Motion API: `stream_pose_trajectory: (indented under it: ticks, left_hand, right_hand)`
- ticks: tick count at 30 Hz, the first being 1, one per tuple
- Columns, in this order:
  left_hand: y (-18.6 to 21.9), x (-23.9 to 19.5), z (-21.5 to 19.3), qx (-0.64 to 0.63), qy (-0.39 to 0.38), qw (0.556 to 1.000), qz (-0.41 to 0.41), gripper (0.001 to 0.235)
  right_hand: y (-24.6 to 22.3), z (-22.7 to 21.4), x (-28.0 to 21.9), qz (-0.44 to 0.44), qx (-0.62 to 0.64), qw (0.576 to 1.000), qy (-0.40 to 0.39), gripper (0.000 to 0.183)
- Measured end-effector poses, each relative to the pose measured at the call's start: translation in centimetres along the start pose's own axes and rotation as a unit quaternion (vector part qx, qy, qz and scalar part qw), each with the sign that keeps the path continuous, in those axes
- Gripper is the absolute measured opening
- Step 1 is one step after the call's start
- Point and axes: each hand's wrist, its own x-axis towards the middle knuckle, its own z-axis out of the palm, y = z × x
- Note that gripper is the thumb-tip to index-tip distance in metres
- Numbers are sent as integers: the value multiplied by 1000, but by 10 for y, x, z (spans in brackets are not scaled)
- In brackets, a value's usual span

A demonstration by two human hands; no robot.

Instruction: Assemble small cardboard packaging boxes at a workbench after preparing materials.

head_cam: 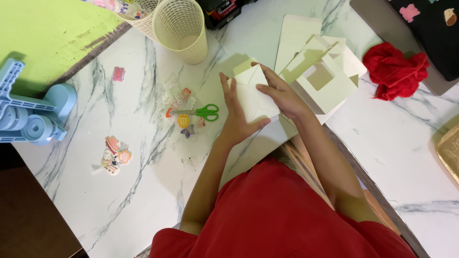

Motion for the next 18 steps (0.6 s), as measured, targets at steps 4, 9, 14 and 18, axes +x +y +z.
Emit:
stream_pose_trajectory:
  ticks: [4, 9, 14, 18]
  left_hand:
    - [9, -1, -7, -63, 35, 997, 27, 126]
    - [0, 9, -15, -307, 67, 947, -63, 112]
    - [-49, 29, -8, -219, 52, 964, -141, 93]
    - [-160, 26, 32, -311, 82, 928, -186, 50]
  right_hand:
    - [-57, 22, -28, -75, -69, 994, -29, 67]
    - [-75, 36, -32, -247, -517, 819, -9, 55]
    - [-34, 29, -26, -372, -626, 685, -19, 42]
    - [-26, 32, -25, -426, -612, 663, -67, 40]
